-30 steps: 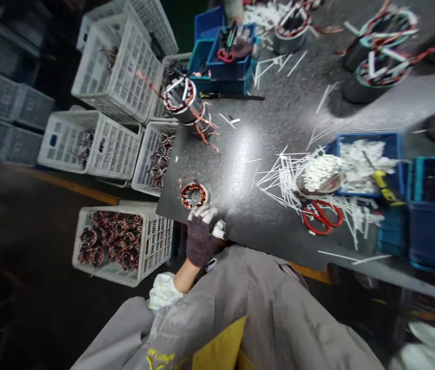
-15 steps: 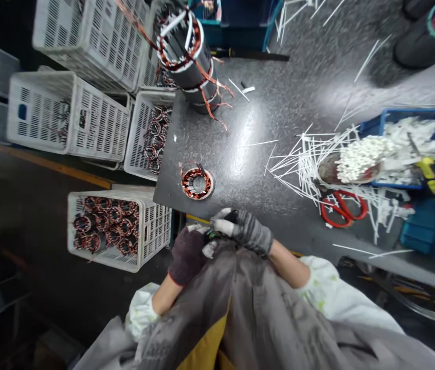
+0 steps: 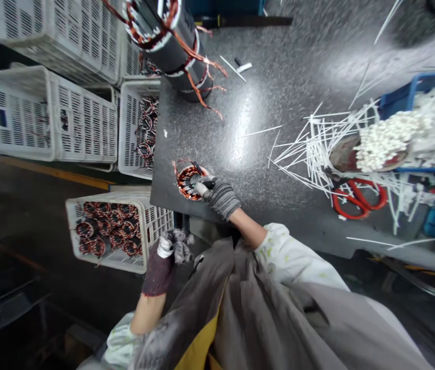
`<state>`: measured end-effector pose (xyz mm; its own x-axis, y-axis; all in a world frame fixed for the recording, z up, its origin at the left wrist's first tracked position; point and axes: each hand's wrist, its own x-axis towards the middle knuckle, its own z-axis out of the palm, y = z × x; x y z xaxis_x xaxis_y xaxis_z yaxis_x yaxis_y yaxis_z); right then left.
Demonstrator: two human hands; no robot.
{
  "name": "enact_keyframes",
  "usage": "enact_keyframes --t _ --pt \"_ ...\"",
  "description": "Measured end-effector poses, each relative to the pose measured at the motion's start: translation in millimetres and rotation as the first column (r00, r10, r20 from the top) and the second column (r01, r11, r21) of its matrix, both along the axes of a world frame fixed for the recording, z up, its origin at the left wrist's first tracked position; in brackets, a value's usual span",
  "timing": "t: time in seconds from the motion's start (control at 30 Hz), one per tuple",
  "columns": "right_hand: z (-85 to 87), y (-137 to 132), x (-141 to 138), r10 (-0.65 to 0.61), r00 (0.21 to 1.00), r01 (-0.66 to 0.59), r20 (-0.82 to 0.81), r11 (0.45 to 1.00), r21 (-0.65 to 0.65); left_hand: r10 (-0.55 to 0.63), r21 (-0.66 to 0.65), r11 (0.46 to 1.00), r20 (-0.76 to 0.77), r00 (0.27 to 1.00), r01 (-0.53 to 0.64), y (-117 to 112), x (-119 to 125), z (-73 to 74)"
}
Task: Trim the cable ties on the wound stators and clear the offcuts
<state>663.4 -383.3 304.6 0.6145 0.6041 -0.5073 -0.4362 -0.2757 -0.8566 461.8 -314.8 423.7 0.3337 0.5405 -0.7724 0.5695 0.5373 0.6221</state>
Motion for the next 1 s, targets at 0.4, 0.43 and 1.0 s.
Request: enact_keyframes --t 0.4,0.43,1.0 --pt "-20.8 5 -6 0.112 0.991 -0.107 0.076 0.992 -0.072 -0.012 0.011 1.0 0.004 1.0 0.012 1 -4 -0.7" --pt "-20.8 7 -6 0.114 0.991 -0.109 0.072 0.991 -0.076 -0.018 0.031 0.999 -0.002 1.0 0.018 1 -5 -1.1" --pt "53.7 -66 22 0.097 0.995 -0.098 0.013 0.979 0.176 -0.585 0.695 0.218 -0.469 0.662 0.685 10 14 -20.9"
